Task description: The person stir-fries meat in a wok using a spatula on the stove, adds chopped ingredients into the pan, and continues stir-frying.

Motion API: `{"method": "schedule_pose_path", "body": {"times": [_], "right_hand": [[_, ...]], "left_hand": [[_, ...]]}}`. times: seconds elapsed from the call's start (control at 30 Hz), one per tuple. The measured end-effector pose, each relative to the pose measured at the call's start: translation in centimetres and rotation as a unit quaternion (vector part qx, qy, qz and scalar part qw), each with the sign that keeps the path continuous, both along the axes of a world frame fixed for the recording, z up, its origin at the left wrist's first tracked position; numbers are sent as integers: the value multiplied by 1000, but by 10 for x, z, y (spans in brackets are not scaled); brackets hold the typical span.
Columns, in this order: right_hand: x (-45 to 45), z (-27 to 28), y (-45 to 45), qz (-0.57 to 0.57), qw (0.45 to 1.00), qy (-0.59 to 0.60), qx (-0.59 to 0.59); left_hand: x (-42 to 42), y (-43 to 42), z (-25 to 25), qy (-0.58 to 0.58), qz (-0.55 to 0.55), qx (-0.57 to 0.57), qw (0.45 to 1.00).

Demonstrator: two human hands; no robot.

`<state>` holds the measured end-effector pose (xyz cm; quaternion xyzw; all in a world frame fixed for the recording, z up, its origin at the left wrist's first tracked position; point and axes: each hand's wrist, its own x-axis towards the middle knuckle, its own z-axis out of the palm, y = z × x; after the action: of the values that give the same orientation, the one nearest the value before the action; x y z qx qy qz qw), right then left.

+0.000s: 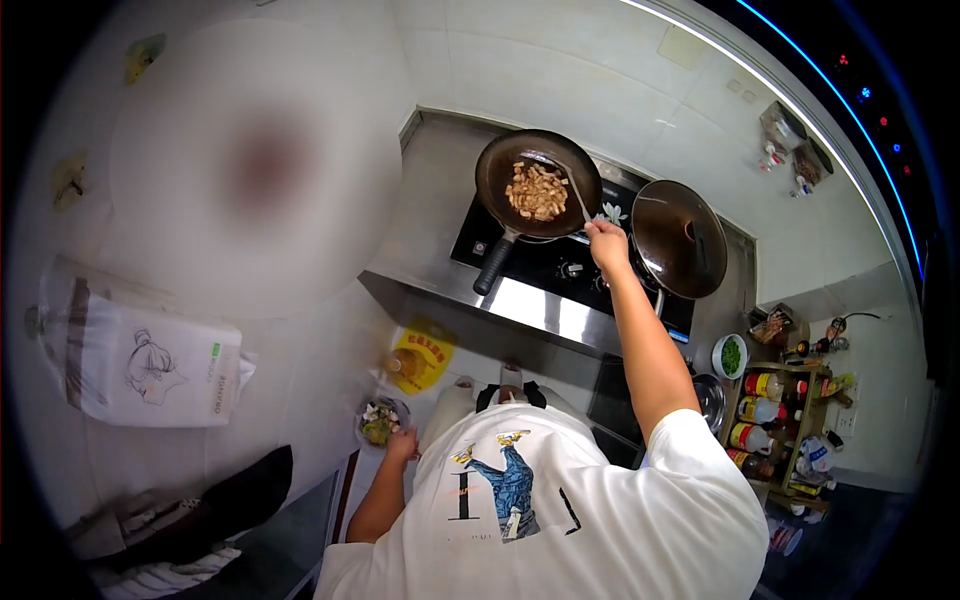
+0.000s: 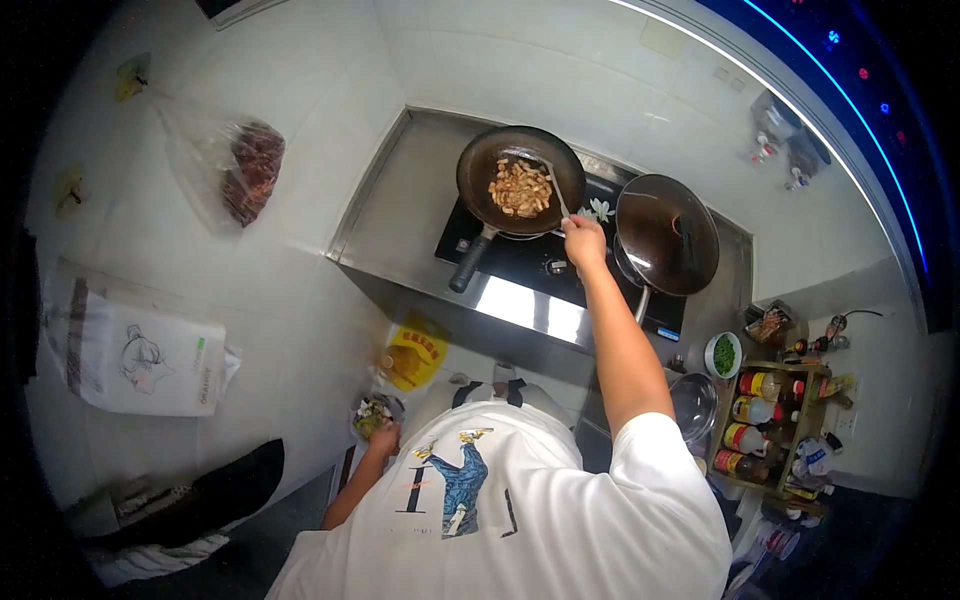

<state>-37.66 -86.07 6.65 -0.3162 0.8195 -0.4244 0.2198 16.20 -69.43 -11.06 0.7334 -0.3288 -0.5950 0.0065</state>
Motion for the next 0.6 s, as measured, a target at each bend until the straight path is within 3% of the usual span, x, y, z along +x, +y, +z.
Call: {"method": "schedule_pose_path", "body": {"times": [0.03, 0.17, 0.23, 0.3, 0.4, 0.47, 0.6], "right_hand": [[2, 0, -8, 3, 999, 36, 1], [25, -8, -41, 22, 991, 118, 56], [38, -8, -43, 34, 985, 126, 115], [46, -6, -35, 17, 977, 181, 112], [61, 2, -19, -30, 986, 151, 62], [62, -4, -19, -51, 981, 175, 71], [69, -16, -11, -57, 978, 186, 70]], "left_hand": [[11, -3, -6, 7, -10, 45, 999], [39, -17, -14, -1, -2, 29, 1000], [52, -34, 7, 24, -8, -5, 1000], [63, -46, 20, 26, -9, -25, 999], [83, -46, 26, 49, 45, -21, 998], [97, -48, 27, 8, -15, 0, 1000], [129, -44, 16, -8, -34, 34, 999]]}}
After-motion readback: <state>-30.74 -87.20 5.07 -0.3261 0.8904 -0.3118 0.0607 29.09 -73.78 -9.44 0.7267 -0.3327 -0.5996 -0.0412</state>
